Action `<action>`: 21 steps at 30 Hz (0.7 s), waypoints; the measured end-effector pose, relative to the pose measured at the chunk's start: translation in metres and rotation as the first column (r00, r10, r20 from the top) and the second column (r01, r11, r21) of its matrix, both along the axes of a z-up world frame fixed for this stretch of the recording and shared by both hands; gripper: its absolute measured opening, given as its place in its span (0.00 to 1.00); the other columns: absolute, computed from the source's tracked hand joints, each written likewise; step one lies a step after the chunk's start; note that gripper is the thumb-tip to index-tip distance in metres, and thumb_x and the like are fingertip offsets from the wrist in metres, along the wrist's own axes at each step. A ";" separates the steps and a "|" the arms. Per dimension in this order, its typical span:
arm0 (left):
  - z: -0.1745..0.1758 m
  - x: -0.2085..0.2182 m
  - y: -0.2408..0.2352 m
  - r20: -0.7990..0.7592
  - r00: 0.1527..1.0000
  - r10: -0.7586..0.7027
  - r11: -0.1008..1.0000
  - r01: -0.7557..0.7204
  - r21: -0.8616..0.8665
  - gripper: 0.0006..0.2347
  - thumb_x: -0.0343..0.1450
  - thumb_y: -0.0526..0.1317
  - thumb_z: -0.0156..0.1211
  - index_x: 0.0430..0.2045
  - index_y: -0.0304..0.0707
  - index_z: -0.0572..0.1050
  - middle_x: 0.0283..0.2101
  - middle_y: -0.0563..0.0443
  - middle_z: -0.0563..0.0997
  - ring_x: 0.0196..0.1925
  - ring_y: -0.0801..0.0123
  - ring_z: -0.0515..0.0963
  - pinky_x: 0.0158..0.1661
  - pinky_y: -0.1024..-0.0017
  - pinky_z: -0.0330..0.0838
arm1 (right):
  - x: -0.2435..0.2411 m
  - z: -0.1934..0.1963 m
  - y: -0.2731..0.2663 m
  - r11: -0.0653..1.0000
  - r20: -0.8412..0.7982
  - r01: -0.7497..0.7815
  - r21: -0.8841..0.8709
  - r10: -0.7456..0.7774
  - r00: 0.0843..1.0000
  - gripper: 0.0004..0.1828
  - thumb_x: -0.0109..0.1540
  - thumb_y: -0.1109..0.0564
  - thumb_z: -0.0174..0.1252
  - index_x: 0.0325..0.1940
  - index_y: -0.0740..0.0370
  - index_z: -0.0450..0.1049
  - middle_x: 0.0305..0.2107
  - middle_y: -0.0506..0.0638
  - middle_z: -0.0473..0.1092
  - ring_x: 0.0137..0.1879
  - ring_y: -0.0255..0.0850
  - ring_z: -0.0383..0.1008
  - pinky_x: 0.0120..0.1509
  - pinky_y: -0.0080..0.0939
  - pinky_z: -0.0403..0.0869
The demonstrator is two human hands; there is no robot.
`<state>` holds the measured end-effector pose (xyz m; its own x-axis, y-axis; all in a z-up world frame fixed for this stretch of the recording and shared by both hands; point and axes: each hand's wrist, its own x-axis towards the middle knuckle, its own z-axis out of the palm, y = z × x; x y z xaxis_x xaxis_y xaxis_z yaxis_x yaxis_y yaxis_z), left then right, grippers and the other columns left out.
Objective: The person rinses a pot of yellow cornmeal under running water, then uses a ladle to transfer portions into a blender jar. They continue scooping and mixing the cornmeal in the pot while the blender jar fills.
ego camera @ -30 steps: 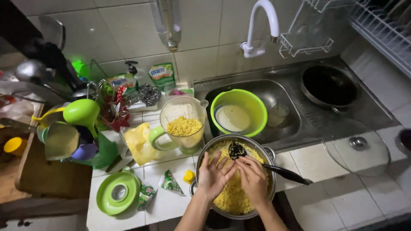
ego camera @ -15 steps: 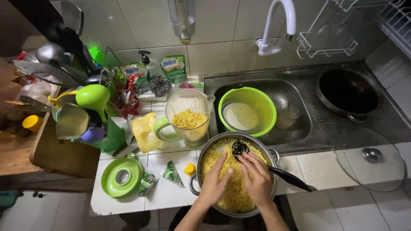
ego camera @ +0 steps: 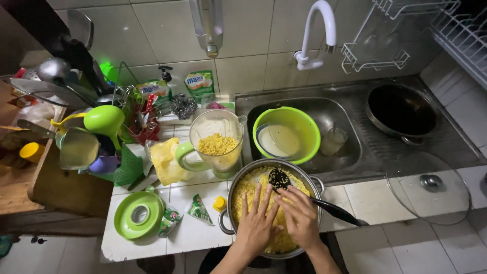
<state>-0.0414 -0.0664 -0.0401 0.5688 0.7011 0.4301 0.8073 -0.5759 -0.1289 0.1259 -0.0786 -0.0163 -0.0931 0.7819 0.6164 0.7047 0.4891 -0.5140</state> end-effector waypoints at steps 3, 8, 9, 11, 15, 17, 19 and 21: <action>-0.007 0.007 0.000 -0.001 0.992 -0.130 0.972 0.127 -0.196 0.37 0.67 0.53 0.50 0.73 0.41 0.51 0.77 0.34 0.44 0.80 0.42 0.36 0.71 0.33 0.28 | -0.002 0.011 0.009 0.976 0.083 -0.209 0.067 0.204 0.976 0.24 0.61 0.69 0.54 0.60 0.54 0.77 0.57 0.51 0.75 0.68 0.55 0.69 0.75 0.63 0.64; 0.000 0.014 0.004 0.046 0.972 -0.231 0.870 0.228 -0.438 0.33 0.73 0.53 0.63 0.67 0.30 0.62 0.58 0.30 0.74 0.57 0.44 0.75 0.57 0.41 0.68 | -0.014 0.031 0.032 0.925 0.209 -0.351 -0.146 0.376 0.903 0.13 0.64 0.50 0.60 0.53 0.46 0.80 0.57 0.46 0.77 0.71 0.51 0.65 0.77 0.70 0.51; -0.001 0.010 0.009 0.024 0.947 -0.321 0.844 0.297 -0.447 0.32 0.72 0.54 0.63 0.66 0.32 0.65 0.62 0.31 0.72 0.62 0.43 0.71 0.62 0.43 0.62 | -0.012 0.035 0.037 0.911 0.203 -0.316 -0.264 0.372 0.906 0.12 0.66 0.48 0.56 0.49 0.47 0.81 0.52 0.44 0.79 0.69 0.47 0.68 0.78 0.69 0.48; -0.007 0.001 0.016 0.002 0.915 -0.404 0.814 0.360 -0.455 0.31 0.71 0.55 0.62 0.65 0.34 0.68 0.65 0.32 0.70 0.68 0.42 0.66 0.66 0.44 0.56 | -0.001 0.031 0.048 0.883 0.200 -0.280 -0.376 0.372 0.906 0.14 0.67 0.46 0.52 0.46 0.47 0.82 0.47 0.42 0.81 0.66 0.44 0.70 0.79 0.68 0.45; -0.005 -0.009 0.013 0.050 0.903 -0.426 0.853 0.419 -0.312 0.32 0.69 0.51 0.61 0.68 0.40 0.63 0.72 0.37 0.63 0.75 0.45 0.59 0.68 0.41 0.50 | 0.024 0.012 0.063 0.836 0.052 -0.173 -0.521 0.234 0.971 0.16 0.66 0.45 0.54 0.41 0.54 0.84 0.38 0.44 0.79 0.47 0.38 0.78 0.59 0.50 0.67; 0.003 -0.012 0.009 0.028 0.910 -0.414 0.874 0.406 -0.267 0.34 0.69 0.52 0.61 0.71 0.41 0.59 0.76 0.38 0.58 0.77 0.50 0.57 0.66 0.38 0.50 | 0.028 0.016 0.064 0.813 0.011 -0.135 -0.566 0.171 0.985 0.15 0.66 0.48 0.56 0.38 0.59 0.83 0.33 0.46 0.78 0.40 0.38 0.78 0.47 0.41 0.73; 0.007 -0.014 0.005 0.058 0.901 -0.430 0.873 0.431 -0.227 0.35 0.64 0.47 0.67 0.69 0.45 0.64 0.76 0.39 0.59 0.77 0.48 0.57 0.65 0.37 0.53 | 0.029 0.026 0.062 0.808 -0.030 -0.038 -0.588 0.025 0.999 0.09 0.63 0.53 0.58 0.45 0.53 0.80 0.40 0.42 0.81 0.45 0.38 0.81 0.53 0.41 0.76; 0.008 -0.011 0.007 0.053 0.893 -0.447 0.863 0.446 -0.235 0.34 0.64 0.47 0.66 0.69 0.45 0.65 0.75 0.37 0.60 0.75 0.46 0.60 0.64 0.36 0.54 | 0.022 0.043 0.062 0.768 -0.189 -0.207 -0.605 0.115 0.975 0.12 0.63 0.52 0.59 0.48 0.54 0.81 0.43 0.44 0.81 0.47 0.37 0.82 0.53 0.39 0.78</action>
<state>-0.0525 -0.0593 -0.0320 0.8464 0.4516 0.2823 0.4563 -0.8883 0.0530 0.1480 -0.0168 0.0263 -0.2063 0.9783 0.0208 0.5471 0.1329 -0.8264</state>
